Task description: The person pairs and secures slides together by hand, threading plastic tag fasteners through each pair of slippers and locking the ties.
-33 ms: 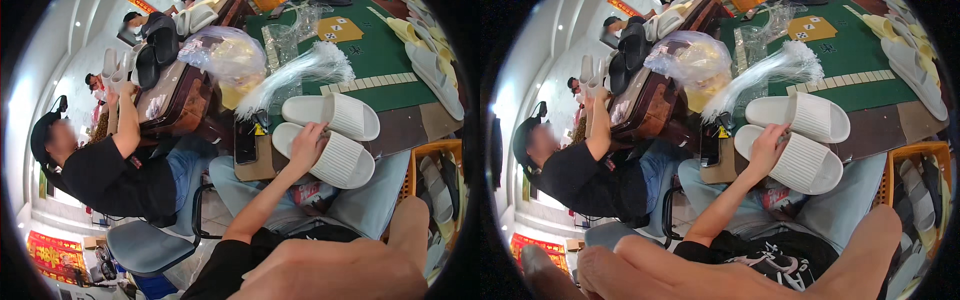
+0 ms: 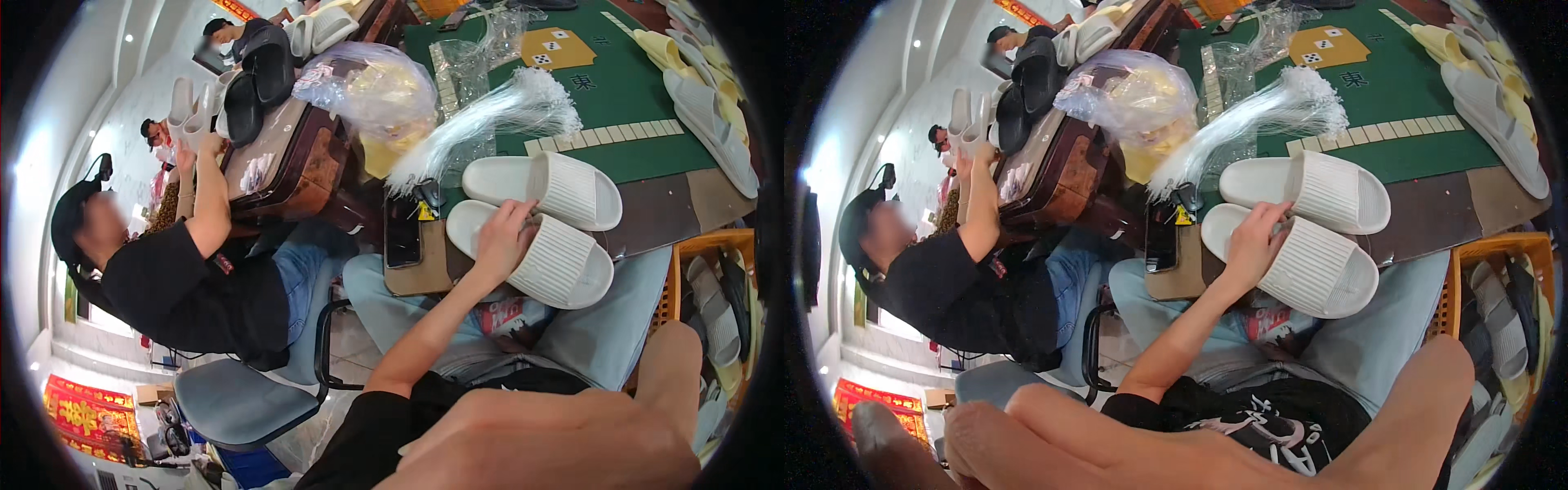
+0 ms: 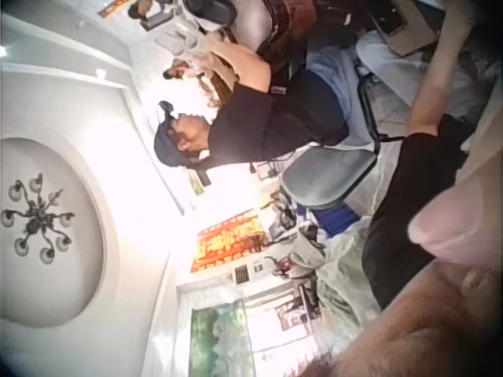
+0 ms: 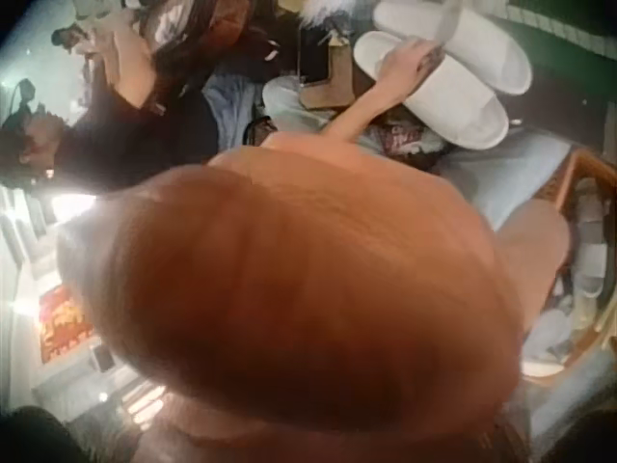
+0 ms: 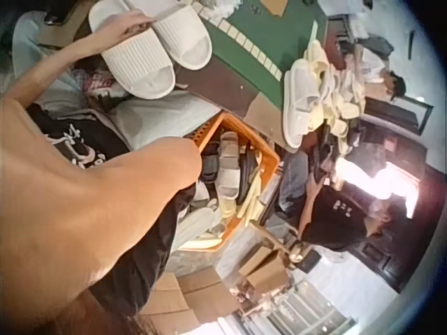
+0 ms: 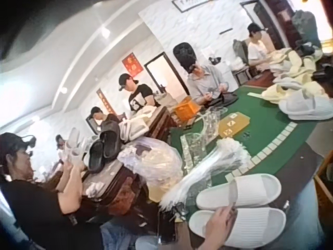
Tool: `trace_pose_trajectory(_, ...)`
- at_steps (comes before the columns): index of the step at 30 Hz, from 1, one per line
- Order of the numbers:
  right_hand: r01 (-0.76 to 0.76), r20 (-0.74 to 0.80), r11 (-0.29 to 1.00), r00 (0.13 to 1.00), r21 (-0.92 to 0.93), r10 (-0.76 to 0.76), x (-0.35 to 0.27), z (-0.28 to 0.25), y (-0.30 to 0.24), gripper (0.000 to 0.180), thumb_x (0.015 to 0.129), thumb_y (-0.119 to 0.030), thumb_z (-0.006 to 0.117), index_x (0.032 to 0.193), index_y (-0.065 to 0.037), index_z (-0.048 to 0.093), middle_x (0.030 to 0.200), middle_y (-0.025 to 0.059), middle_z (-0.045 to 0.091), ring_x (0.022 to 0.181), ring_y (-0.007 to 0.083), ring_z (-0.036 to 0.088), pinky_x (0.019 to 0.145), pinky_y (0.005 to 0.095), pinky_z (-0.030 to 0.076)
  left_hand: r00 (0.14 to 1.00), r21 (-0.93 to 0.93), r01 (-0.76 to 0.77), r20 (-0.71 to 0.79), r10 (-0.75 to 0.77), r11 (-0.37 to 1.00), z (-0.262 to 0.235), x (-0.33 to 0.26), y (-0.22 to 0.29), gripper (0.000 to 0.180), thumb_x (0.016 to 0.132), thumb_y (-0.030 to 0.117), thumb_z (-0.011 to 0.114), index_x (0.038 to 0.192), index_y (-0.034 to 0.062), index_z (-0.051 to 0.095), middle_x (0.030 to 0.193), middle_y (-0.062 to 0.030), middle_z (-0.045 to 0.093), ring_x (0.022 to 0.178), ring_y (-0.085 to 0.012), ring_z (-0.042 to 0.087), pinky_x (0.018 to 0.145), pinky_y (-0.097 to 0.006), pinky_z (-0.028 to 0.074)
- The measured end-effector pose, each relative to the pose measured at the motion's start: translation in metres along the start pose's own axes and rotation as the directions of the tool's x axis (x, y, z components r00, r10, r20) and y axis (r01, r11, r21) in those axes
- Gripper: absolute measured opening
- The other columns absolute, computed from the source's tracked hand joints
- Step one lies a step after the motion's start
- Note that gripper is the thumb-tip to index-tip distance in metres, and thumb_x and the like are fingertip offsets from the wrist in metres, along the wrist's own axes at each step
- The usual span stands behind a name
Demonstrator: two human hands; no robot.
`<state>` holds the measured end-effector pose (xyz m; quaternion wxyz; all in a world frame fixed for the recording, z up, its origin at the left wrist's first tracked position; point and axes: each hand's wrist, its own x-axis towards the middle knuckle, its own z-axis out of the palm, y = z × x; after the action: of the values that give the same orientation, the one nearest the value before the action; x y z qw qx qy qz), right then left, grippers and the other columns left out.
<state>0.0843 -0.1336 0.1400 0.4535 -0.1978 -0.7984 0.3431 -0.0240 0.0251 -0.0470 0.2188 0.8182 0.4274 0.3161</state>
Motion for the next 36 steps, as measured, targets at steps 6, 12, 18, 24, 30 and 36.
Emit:
trace_pose_trajectory(6, 0.092, 0.050, 0.996, 0.995, -0.022, -0.091, 0.017, 0.020, 0.000, 0.037, 0.089, -0.016, 0.039, 0.122, -0.003, 0.028, 0.073, 0.0045, 0.059, 0.068, 0.0127, 0.053, 0.082, 0.0345, 0.046, 0.998, 0.041, -0.050, -0.046, 0.052, 0.998, 0.003, -0.001, -0.003, 0.041, 0.074, 0.004, 0.063, 0.114, 0.0100, 0.055, 0.093, -0.0080, 0.055, 0.077, -0.0264, 0.059, 0.065, -0.036, 0.047)
trace_pose_trajectory(12, 0.105, 0.091, 0.994, 0.990, 0.004, -0.105, 0.003, 0.007, -0.001, 0.035, 0.088, -0.013, 0.039, 0.119, -0.002, 0.030, 0.074, 0.0046, 0.058, 0.068, 0.0127, 0.053, 0.081, 0.0336, 0.046, 0.997, 0.008, -0.069, -0.046, 0.069, 0.998, 0.002, 0.000, -0.003, 0.040, 0.073, 0.004, 0.063, 0.112, 0.0076, 0.055, 0.095, -0.0101, 0.055, 0.085, -0.0293, 0.058, 0.070, -0.038, 0.047)
trace_pose_trajectory(18, 0.067, 0.083, 0.998, 0.994, -0.015, -0.065, -0.004, 0.001, -0.004, 0.032, 0.087, -0.010, 0.040, 0.117, -0.002, 0.032, 0.074, 0.0048, 0.058, 0.068, 0.0127, 0.053, 0.080, 0.0328, 0.046, 0.999, -0.036, -0.036, -0.008, 0.036, 0.999, 0.000, -0.001, -0.002, 0.040, 0.073, 0.006, 0.064, 0.112, 0.0072, 0.055, 0.096, -0.0107, 0.055, 0.085, -0.0301, 0.058, 0.070, -0.038, 0.048)
trace_pose_trajectory(24, 0.149, 0.109, 0.989, 0.983, -0.007, -0.147, 0.014, 0.031, 0.000, 0.030, 0.086, -0.008, 0.041, 0.114, -0.002, 0.034, 0.075, 0.0049, 0.058, 0.069, 0.0127, 0.054, 0.079, 0.0319, 0.046, 0.996, 0.040, -0.073, -0.052, 0.075, 0.997, 0.004, -0.001, -0.005, 0.041, 0.075, 0.003, 0.062, 0.115, 0.0111, 0.055, 0.094, -0.0060, 0.056, 0.075, -0.0240, 0.060, 0.064, -0.034, 0.049)
trace_pose_trajectory(30, 0.054, 0.099, 0.999, 0.994, -0.003, -0.053, -0.003, -0.007, -0.005, 0.028, 0.085, -0.005, 0.041, 0.112, -0.001, 0.036, 0.076, 0.0051, 0.057, 0.069, 0.0126, 0.054, 0.078, 0.0310, 0.046, 0.995, 0.057, -0.049, -0.079, 0.054, 0.997, -0.001, -0.001, -0.005, 0.039, 0.073, 0.006, 0.064, 0.111, 0.0083, 0.056, 0.094, -0.0093, 0.055, 0.084, -0.0296, 0.058, 0.069, -0.039, 0.047)
trace_pose_trajectory(36, 0.110, 0.105, 0.994, 0.989, -0.020, -0.108, 0.012, 0.020, 0.001, 0.026, 0.084, -0.003, 0.042, 0.109, -0.001, 0.038, 0.077, 0.0053, 0.057, 0.069, 0.0126, 0.054, 0.077, 0.0302, 0.046, 0.998, 0.012, -0.043, -0.036, 0.044, 0.999, 0.003, -0.001, -0.004, 0.039, 0.073, 0.006, 0.064, 0.111, 0.0073, 0.055, 0.093, -0.0104, 0.055, 0.083, -0.0298, 0.058, 0.068, -0.038, 0.047)
